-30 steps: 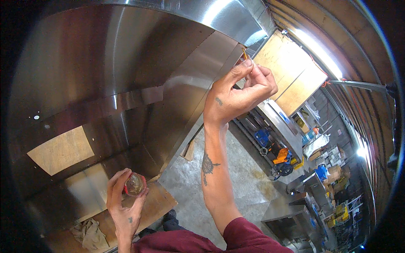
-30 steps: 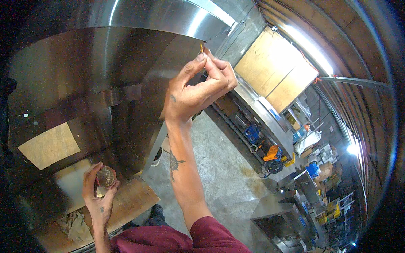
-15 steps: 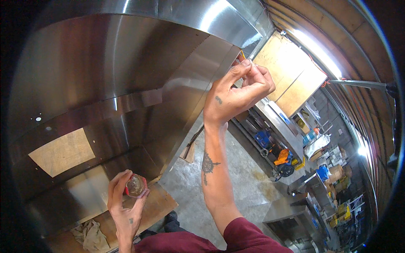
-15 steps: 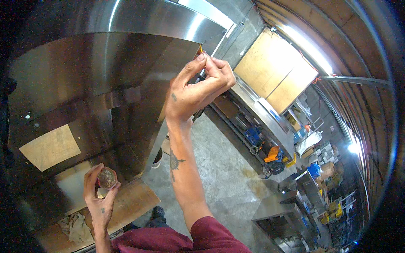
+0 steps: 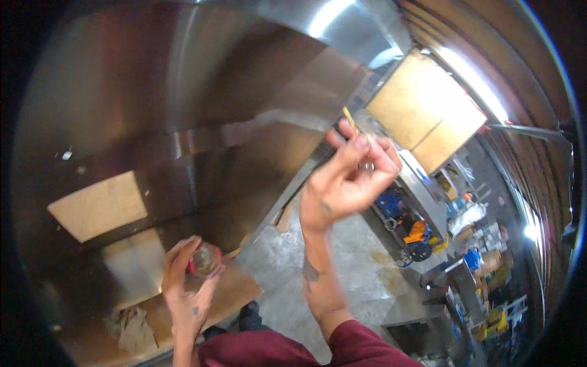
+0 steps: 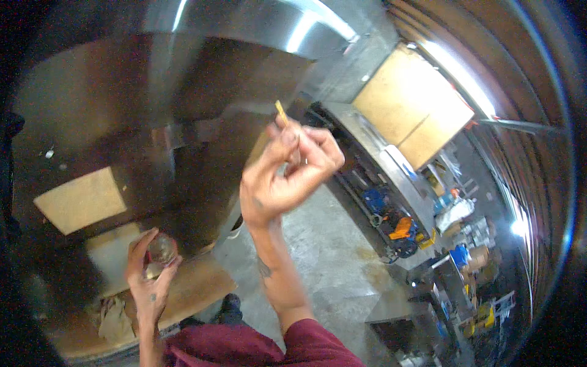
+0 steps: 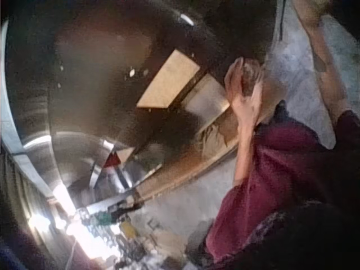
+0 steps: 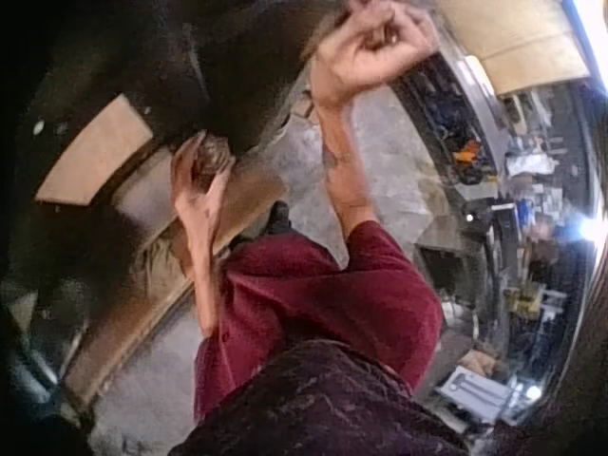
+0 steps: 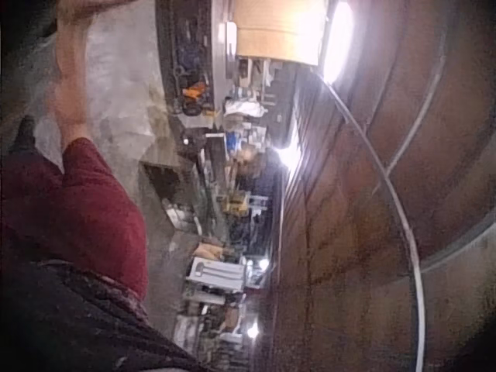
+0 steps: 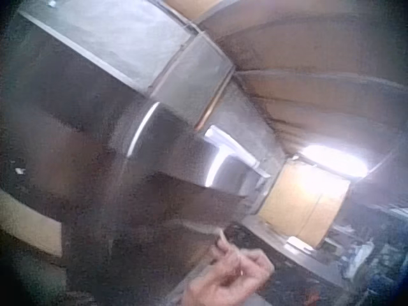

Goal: The person applies a substance from a small jar to a stainless steel surface using a stick. They repeatedly dip the stick into the jar and spread the substance along seams and edges of the metal structure.

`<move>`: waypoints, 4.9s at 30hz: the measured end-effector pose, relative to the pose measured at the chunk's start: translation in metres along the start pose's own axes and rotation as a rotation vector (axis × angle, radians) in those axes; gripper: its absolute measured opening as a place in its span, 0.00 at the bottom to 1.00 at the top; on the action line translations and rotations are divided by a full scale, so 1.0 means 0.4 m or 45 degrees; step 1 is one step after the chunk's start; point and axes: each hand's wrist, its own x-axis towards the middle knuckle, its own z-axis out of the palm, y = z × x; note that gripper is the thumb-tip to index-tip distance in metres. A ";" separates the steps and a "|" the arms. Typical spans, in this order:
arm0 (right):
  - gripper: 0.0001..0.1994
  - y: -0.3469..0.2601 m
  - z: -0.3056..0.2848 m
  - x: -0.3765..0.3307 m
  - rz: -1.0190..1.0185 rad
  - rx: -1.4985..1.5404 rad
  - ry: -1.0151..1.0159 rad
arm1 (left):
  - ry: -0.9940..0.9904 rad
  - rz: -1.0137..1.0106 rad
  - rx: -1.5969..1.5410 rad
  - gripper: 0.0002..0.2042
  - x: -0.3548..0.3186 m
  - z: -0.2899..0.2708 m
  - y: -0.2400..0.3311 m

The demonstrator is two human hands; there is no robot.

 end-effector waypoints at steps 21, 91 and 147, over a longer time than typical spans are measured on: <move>0.12 -0.285 -0.315 -0.358 0.427 -0.179 -1.051 | -0.122 0.155 -0.019 0.34 -0.034 0.040 -0.044; 0.13 0.055 -0.505 -1.208 1.357 -0.573 -0.809 | -0.157 -0.596 0.234 0.34 -0.170 -0.009 -0.227; 0.14 0.076 -0.504 -1.228 1.156 -0.720 -0.846 | -0.174 -0.609 0.229 0.33 -0.152 -0.021 -0.226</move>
